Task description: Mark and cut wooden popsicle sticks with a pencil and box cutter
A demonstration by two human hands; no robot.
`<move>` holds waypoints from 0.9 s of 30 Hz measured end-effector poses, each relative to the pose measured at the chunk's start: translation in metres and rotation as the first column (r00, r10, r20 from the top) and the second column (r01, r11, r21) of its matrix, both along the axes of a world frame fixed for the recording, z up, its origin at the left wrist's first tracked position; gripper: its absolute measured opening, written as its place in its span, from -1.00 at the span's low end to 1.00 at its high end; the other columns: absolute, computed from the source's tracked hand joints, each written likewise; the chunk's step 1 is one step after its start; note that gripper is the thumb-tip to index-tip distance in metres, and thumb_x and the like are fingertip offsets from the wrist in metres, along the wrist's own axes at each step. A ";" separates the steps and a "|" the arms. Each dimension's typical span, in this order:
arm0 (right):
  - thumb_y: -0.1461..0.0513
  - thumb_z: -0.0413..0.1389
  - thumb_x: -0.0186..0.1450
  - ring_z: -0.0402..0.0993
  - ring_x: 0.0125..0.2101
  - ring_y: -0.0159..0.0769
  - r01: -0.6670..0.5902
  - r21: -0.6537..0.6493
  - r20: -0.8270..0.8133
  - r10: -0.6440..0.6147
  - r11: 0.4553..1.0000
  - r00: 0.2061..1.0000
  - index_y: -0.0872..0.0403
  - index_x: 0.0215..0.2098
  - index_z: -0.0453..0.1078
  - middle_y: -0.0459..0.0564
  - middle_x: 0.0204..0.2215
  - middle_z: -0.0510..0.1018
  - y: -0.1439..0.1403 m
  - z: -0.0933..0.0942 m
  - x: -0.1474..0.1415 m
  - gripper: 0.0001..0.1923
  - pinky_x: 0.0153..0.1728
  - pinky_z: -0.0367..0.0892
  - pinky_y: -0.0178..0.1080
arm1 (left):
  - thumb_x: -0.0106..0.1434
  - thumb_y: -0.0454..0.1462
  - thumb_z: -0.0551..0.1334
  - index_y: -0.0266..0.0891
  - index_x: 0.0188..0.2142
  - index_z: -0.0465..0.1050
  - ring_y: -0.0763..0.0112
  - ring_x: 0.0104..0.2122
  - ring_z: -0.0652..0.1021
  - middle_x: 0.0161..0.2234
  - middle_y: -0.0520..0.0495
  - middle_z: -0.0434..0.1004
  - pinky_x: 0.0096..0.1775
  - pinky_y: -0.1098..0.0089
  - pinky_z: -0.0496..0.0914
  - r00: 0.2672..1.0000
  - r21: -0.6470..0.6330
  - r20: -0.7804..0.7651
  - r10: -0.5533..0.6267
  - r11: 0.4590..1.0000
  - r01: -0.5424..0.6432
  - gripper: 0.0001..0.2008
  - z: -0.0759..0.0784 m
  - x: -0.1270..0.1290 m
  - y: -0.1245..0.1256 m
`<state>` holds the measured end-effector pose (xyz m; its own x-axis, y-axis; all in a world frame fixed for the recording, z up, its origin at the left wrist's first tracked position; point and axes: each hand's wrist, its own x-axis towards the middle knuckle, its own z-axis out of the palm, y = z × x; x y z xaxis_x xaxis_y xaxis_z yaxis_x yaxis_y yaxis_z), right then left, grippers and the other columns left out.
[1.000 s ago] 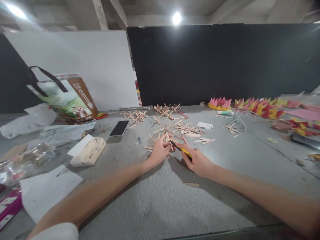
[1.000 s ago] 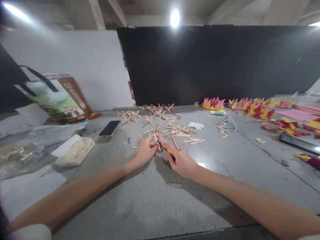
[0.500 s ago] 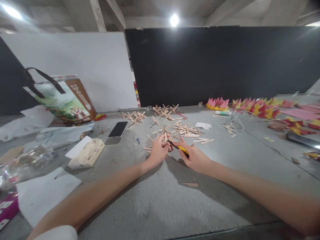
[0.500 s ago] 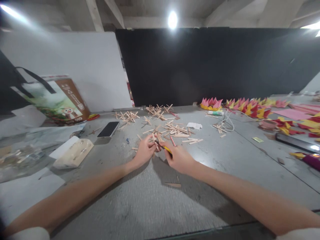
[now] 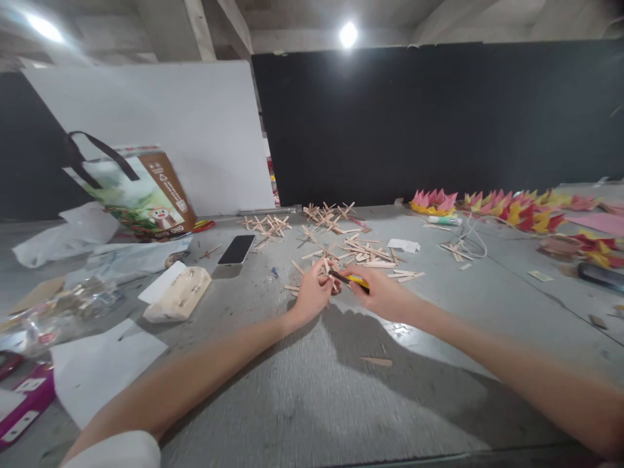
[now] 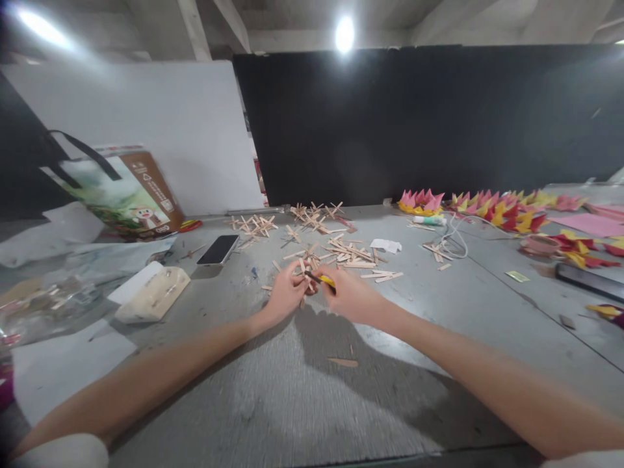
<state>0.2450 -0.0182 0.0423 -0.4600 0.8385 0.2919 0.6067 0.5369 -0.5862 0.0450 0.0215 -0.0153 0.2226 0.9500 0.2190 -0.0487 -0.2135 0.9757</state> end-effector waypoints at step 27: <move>0.19 0.04 0.51 0.64 -0.21 -0.10 0.062 -0.018 -0.165 -0.064 0.998 0.984 0.03 0.29 0.47 0.06 -0.27 0.71 -0.006 -0.036 0.003 -0.57 -0.12 0.48 -0.15 | 0.23 -0.12 0.49 -0.23 0.11 0.25 0.22 -0.35 0.75 -0.36 -0.06 0.73 -0.22 0.28 0.60 0.998 -0.027 0.047 -0.029 0.999 0.030 -0.40 -0.009 -0.004 0.012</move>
<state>0.2476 -0.0238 0.0068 -0.3524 0.8685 0.3484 0.5331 0.4923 -0.6881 0.0415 0.0334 -0.0248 0.2411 0.9489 0.2039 -0.0998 -0.1847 0.9777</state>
